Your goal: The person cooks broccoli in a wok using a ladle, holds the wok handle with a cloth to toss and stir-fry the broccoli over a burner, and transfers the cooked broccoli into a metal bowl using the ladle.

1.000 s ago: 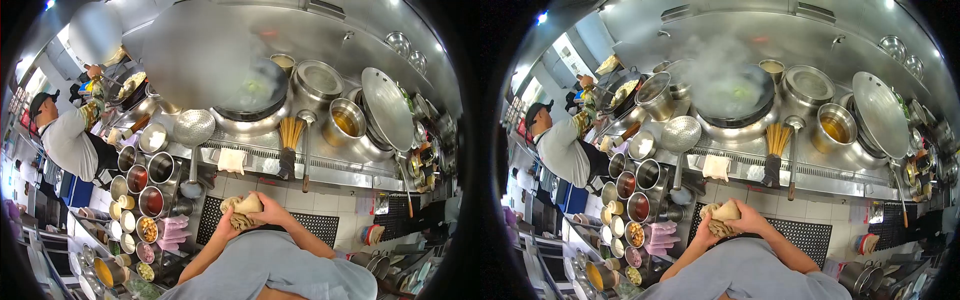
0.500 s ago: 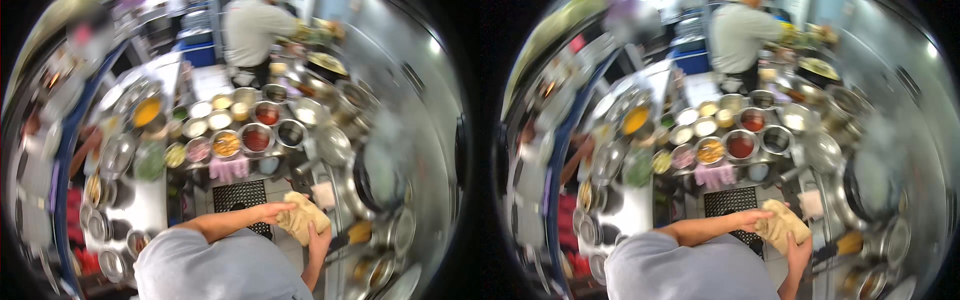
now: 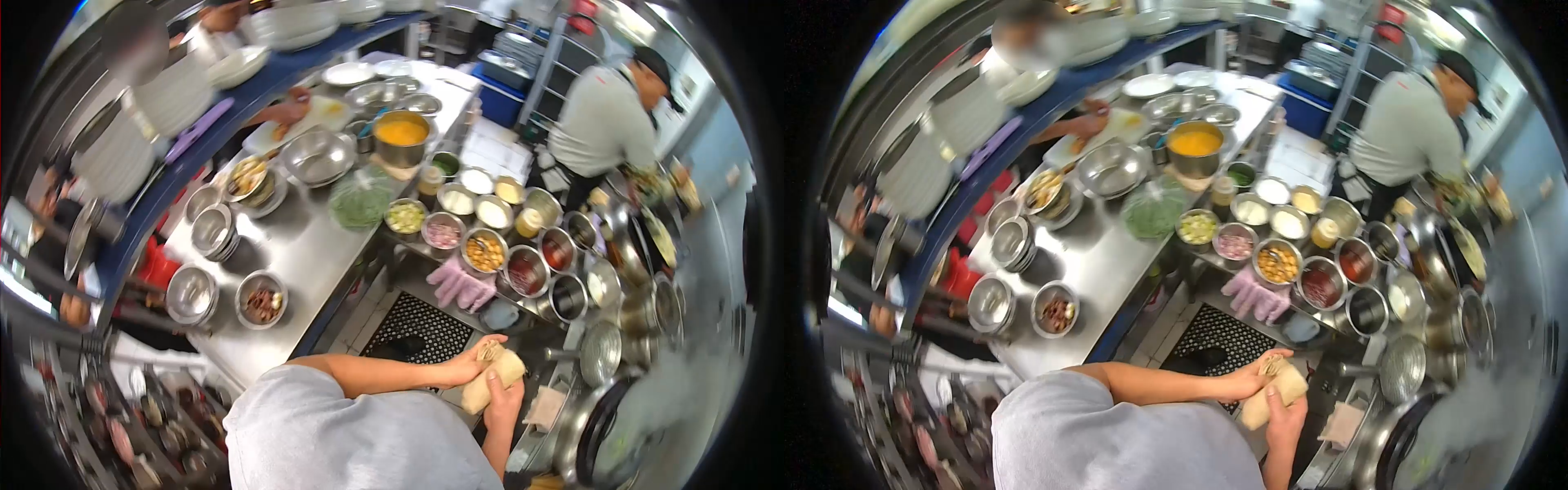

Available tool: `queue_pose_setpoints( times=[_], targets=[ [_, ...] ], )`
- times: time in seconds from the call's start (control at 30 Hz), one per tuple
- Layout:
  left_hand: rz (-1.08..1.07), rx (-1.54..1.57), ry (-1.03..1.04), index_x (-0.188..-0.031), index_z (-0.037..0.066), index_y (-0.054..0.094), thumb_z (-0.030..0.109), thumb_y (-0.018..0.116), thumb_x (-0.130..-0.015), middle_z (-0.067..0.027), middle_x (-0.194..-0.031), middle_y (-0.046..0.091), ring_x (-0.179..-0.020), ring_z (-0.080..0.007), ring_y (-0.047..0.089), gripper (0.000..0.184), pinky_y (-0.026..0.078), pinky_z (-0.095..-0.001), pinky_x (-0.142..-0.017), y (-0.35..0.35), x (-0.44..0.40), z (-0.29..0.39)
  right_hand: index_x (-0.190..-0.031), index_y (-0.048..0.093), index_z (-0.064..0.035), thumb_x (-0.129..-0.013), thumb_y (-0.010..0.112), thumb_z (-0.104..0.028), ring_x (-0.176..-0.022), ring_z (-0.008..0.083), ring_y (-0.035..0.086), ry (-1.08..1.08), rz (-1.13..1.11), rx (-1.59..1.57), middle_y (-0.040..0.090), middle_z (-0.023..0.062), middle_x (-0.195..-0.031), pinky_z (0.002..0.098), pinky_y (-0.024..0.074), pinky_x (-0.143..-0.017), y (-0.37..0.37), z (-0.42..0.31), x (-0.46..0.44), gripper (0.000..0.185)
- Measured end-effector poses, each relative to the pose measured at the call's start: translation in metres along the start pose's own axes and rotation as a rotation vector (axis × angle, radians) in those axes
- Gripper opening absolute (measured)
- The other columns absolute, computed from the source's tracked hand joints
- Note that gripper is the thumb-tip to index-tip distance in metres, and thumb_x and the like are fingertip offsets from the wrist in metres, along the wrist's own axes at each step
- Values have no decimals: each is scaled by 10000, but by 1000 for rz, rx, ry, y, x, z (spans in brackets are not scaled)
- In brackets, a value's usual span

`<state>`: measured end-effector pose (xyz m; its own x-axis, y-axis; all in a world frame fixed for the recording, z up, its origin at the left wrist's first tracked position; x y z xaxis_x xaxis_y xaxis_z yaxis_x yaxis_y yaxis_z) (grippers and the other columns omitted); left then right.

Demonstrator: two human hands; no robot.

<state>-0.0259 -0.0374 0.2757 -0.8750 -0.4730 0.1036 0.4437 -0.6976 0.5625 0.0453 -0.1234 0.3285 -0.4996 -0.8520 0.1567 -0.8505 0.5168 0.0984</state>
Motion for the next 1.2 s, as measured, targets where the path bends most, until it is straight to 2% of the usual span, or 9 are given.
queue_pose_setpoints(
  times=[0.1,0.2,0.4,0.43,0.57,0.67,1.07,1.13,1.2],
  targets=[
    [-10,29,-16,-1544,139,89,548,440,-986,-149,-1521,235,-1417,-285,246,775,264,-390,-1148,-2,20,29,-1329,457,52,-902,652,-72,-1098,214,584,117,-129,-163,565,141,-1248,336,466,-941,15,6,-21,485],
    [126,-716,219,-1521,77,128,447,673,-881,-200,-1436,360,-1340,-299,372,918,334,-401,-1105,-6,41,75,-1430,311,54,-841,559,60,-1194,239,546,226,-514,-478,501,166,-1340,344,455,-982,32,-18,-18,639],
    [-123,-337,-98,-1377,30,300,235,753,-792,-159,-1123,624,-1075,-253,599,768,489,-394,-927,-33,46,82,-1491,185,41,-739,505,92,-1265,245,487,314,-802,7,419,156,-1426,356,448,-994,48,-13,-38,818],
    [-209,-93,-36,-1334,43,361,198,762,-757,-141,-1071,648,-1009,-259,623,720,496,-393,-895,-37,41,67,-1367,425,36,-738,526,47,-1128,266,587,296,-727,64,556,184,-1279,345,486,-916,50,-7,-40,636],
    [-362,-815,-167,-1284,117,473,181,746,-686,-144,-1086,653,-1017,-301,631,660,492,-405,-867,-85,22,9,-850,622,34,-791,556,-87,-871,421,606,7,-950,1152,636,248,-871,438,501,-784,49,-2,-55,150],
    [-465,-957,-253,-1294,149,472,209,736,-682,-174,-1078,648,-1021,-352,624,669,484,-440,-860,-83,13,19,-872,634,30,-824,583,-147,-917,417,609,-79,-978,1258,648,238,-932,466,487,-797,55,3,-56,190],
    [-857,-1281,-430,-1379,182,407,205,702,-727,-195,-1127,647,-1037,-379,624,717,478,-468,-868,-94,-63,44,-1256,565,19,-933,530,-29,-1027,146,580,-102,293,644,636,80,-1106,292,460,-910,-108,-19,-18,329],
    [-930,-1264,-439,-1374,183,421,209,702,-732,-190,-1137,645,-1054,-376,619,702,476,-467,-875,-96,-72,39,-1268,564,50,-919,641,-144,-1019,308,623,30,828,941,646,215,-1145,375,498,-880,-158,-20,60,407],
    [-983,-1259,-457,-1368,184,436,219,704,-739,-184,-1144,644,-1067,-373,615,685,475,-465,-884,-94,-80,39,-1415,398,72,-947,442,-223,-1337,467,327,313,903,1555,357,297,-1465,507,222,-1134,-180,-9,132,555]
  ],
)
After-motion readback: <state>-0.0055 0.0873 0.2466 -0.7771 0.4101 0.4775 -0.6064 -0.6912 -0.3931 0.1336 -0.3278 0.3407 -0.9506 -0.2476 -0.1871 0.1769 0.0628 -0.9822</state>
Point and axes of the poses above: each hand's wrist, its own x-axis away from the middle knuckle, its own y-axis out of the palm, z = x × y, the point moved 5 cm from there along -x, towards the middle knuckle
